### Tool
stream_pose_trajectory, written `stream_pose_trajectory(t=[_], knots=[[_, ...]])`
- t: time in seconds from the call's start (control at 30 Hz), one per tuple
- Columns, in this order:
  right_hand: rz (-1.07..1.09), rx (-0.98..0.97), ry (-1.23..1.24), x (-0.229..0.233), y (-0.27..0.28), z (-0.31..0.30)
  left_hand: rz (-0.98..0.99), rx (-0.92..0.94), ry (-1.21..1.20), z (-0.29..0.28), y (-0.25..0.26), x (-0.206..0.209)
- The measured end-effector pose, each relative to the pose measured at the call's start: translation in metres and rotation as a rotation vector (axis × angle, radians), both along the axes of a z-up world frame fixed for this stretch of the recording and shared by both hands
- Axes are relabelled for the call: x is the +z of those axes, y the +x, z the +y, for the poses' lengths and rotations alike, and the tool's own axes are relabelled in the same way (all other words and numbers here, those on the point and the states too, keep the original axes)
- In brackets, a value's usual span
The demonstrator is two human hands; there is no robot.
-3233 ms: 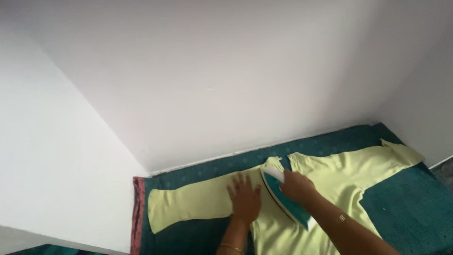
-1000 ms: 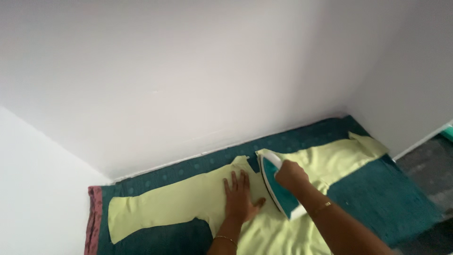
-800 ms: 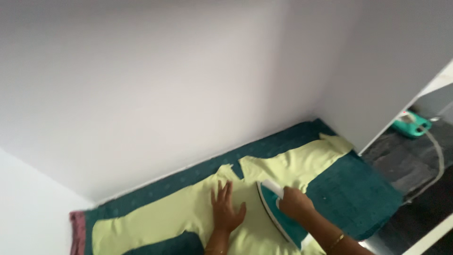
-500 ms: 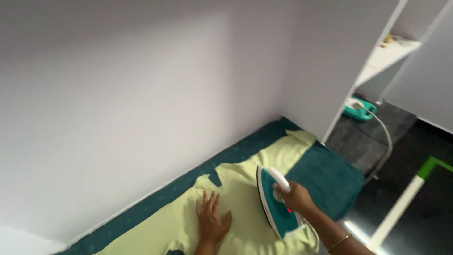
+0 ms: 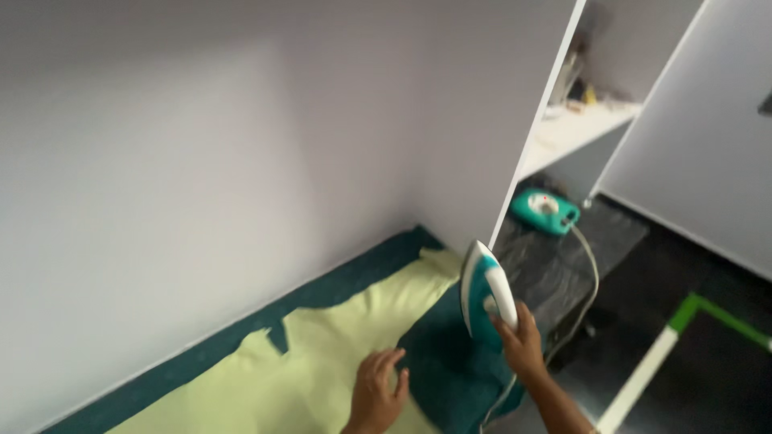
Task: The person irons a light green long-sleeved top on a green mat, smoothing the fabric and moving the iron across the body and sleeves. After ironing, the person lifts the top and hangs it on a wall-mounted clothing rack among other garments.
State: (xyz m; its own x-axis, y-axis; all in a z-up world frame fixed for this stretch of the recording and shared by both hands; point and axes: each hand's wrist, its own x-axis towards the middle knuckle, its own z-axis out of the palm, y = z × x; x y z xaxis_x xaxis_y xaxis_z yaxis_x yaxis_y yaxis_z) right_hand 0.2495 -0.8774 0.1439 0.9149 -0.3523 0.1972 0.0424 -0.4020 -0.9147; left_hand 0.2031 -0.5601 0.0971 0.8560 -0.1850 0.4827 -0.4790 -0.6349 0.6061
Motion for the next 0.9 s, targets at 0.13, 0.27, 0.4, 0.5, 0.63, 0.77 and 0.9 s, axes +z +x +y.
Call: stream_pose_trajectory(t=[0.13,0.27,0.4,0.5,0.63,0.77,0.9], knots=[[0.006,-0.05,0.161,-0.022,0.028,-0.07,0.104,-0.081,-0.072,-0.099,0.025,0.025],[-0.034,-0.082,0.186,-0.06,0.063,-0.126,0.175,-0.297,-0.11,-0.199,0.05,0.055],[-0.216,0.041,0.259,-0.105,0.099,-0.157,0.125,-0.441,-0.082,-0.279,0.083,0.084],[-0.293,0.182,0.533,-0.119,0.127,-0.166,0.078,-0.448,-0.062,-0.316,0.105,0.092],[-0.166,0.047,0.091,-0.122,0.164,-0.176,0.04,-0.337,0.058,-0.339,0.129,0.08],[0.081,0.053,-0.105,-0.113,0.207,-0.174,0.055,-0.282,0.061,-0.339,0.136,0.06],[0.007,0.014,-0.194,-0.113,0.227,-0.167,0.192,-0.26,0.104,-0.313,0.133,0.046]])
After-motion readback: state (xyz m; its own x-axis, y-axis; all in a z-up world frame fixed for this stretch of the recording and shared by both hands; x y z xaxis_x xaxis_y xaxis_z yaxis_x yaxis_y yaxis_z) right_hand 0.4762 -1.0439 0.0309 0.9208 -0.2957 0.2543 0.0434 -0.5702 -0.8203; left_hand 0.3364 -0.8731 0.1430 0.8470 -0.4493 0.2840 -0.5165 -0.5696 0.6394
